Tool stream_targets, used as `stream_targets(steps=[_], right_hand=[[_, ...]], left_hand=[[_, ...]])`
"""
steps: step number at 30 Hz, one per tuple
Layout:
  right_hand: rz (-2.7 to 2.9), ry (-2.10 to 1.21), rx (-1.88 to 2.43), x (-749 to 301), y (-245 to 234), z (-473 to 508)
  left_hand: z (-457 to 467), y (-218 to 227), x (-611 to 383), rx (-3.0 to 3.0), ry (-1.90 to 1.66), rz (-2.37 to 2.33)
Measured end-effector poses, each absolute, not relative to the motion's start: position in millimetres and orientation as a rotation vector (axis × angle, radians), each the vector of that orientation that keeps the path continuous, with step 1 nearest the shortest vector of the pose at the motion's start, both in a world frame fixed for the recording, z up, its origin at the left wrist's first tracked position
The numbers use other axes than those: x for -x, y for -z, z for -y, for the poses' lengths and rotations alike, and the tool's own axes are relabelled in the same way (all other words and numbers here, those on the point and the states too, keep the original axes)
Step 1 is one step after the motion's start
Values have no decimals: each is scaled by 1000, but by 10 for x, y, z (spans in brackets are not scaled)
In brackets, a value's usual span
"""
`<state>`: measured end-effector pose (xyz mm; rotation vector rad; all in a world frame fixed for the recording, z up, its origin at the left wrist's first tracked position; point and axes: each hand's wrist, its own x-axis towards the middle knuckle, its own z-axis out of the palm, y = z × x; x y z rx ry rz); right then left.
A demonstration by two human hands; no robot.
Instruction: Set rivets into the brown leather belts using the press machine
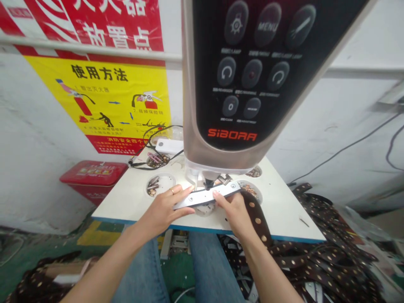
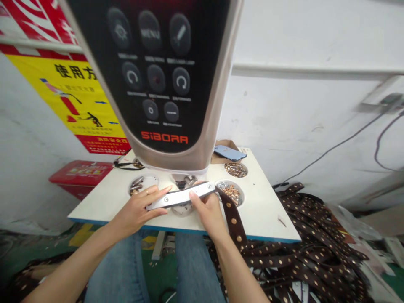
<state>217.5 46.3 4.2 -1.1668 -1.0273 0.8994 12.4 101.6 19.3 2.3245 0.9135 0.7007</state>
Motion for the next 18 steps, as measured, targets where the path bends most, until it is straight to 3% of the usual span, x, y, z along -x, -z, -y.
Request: stream_targets(steps=[9,18], right_hand=[[1032,-711,1296,-2342,-77,-350],[1037,-662,1444,-2426,45,-283]], left_hand=[[-977,-276,-192,-1430,-632,-942],[-992,-235,-301,-1395,-597,-1022]])
